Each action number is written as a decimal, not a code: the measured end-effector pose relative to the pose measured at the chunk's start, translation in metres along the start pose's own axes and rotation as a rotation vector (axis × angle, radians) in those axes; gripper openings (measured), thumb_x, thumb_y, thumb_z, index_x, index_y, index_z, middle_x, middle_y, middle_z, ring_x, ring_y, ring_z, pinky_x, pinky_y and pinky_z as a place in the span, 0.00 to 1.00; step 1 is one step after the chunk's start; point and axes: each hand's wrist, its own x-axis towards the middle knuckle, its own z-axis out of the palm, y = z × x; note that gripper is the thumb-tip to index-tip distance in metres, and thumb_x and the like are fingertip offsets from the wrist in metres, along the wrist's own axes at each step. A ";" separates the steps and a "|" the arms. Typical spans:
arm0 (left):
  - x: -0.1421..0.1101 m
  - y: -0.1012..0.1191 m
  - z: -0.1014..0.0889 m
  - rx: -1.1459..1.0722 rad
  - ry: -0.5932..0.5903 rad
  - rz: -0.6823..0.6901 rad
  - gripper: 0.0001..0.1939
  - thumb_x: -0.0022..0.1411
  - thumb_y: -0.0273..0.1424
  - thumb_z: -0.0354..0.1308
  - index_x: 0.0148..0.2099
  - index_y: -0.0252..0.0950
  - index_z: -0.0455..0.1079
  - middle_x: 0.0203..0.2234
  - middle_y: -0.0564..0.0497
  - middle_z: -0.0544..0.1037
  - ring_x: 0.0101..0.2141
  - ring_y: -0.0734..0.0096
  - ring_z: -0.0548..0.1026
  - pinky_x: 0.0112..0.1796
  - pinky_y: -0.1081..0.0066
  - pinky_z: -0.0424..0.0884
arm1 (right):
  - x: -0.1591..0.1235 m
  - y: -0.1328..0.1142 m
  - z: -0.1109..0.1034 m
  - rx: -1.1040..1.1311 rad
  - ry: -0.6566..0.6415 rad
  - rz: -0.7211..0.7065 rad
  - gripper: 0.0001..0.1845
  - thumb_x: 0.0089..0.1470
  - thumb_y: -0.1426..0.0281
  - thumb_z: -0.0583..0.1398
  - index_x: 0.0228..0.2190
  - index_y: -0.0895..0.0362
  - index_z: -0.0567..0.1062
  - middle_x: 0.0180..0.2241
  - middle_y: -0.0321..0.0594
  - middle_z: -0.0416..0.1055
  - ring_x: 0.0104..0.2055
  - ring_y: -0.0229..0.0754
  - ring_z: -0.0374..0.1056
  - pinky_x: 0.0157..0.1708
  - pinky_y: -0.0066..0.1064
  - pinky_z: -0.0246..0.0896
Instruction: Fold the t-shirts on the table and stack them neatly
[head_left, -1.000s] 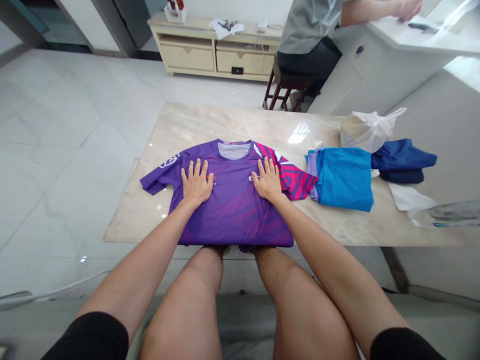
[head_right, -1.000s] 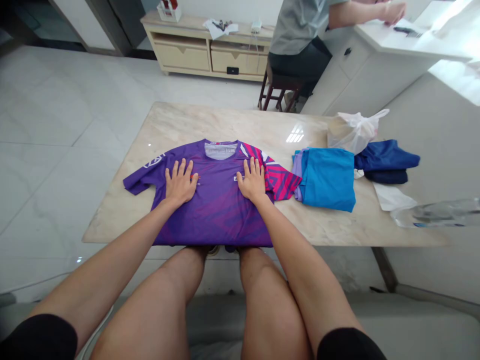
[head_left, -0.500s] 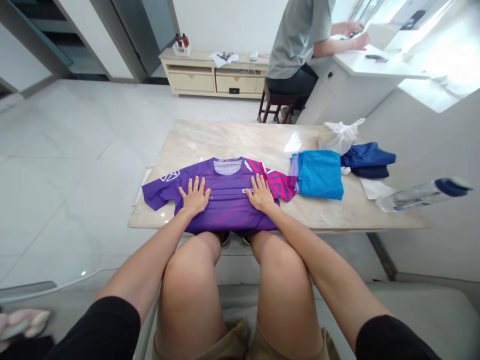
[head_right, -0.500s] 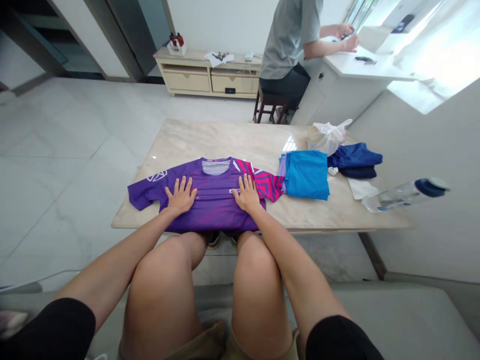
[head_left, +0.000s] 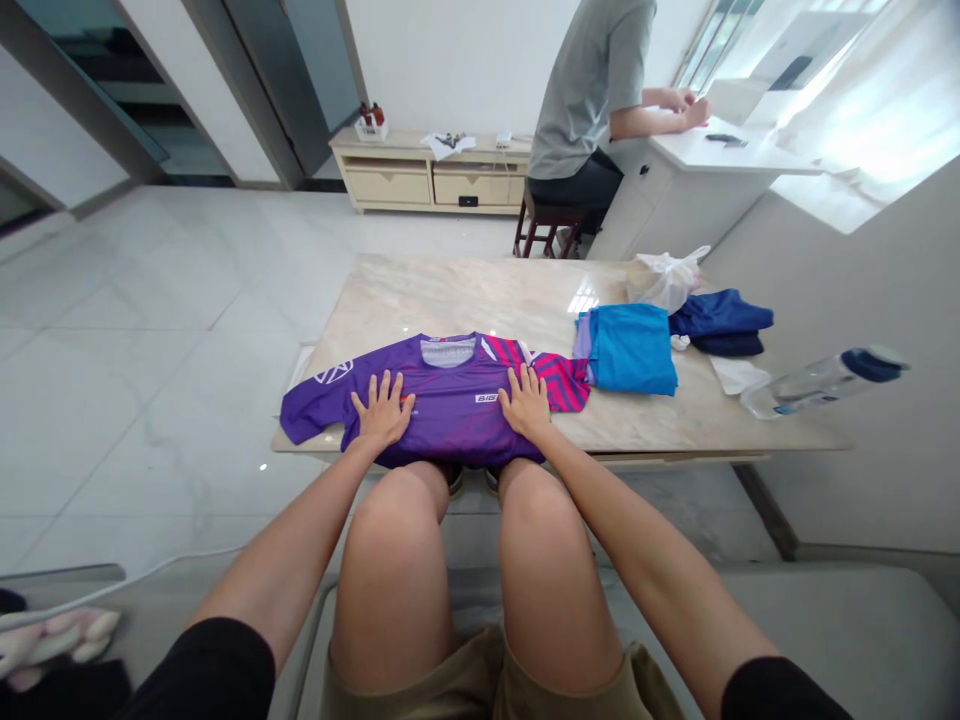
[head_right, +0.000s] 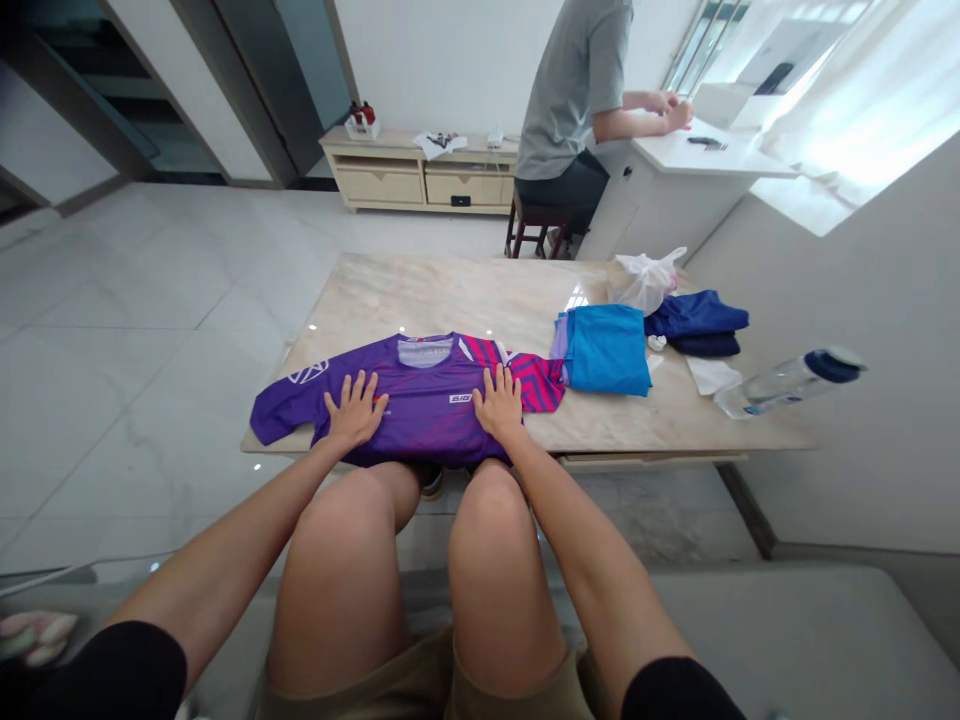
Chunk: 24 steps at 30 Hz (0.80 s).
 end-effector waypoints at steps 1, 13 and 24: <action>0.005 0.000 0.000 0.005 0.010 0.005 0.38 0.81 0.49 0.37 0.85 0.41 0.51 0.84 0.42 0.47 0.82 0.39 0.42 0.74 0.23 0.39 | 0.005 0.001 0.002 -0.005 -0.003 -0.001 0.39 0.77 0.56 0.48 0.79 0.61 0.58 0.82 0.56 0.46 0.84 0.61 0.42 0.79 0.58 0.37; 0.110 -0.001 -0.006 -0.006 0.058 0.104 0.38 0.80 0.48 0.39 0.85 0.40 0.52 0.83 0.42 0.49 0.82 0.40 0.43 0.73 0.22 0.37 | 0.091 0.010 0.018 0.014 0.075 -0.016 0.40 0.77 0.54 0.48 0.80 0.59 0.57 0.82 0.55 0.44 0.84 0.61 0.40 0.79 0.61 0.36; 0.149 0.011 -0.013 0.009 0.033 0.108 0.39 0.79 0.47 0.38 0.86 0.41 0.46 0.84 0.43 0.45 0.82 0.44 0.40 0.75 0.26 0.34 | 0.144 0.025 0.016 -0.049 0.049 -0.052 0.41 0.77 0.51 0.45 0.81 0.58 0.54 0.83 0.52 0.44 0.84 0.60 0.40 0.79 0.63 0.37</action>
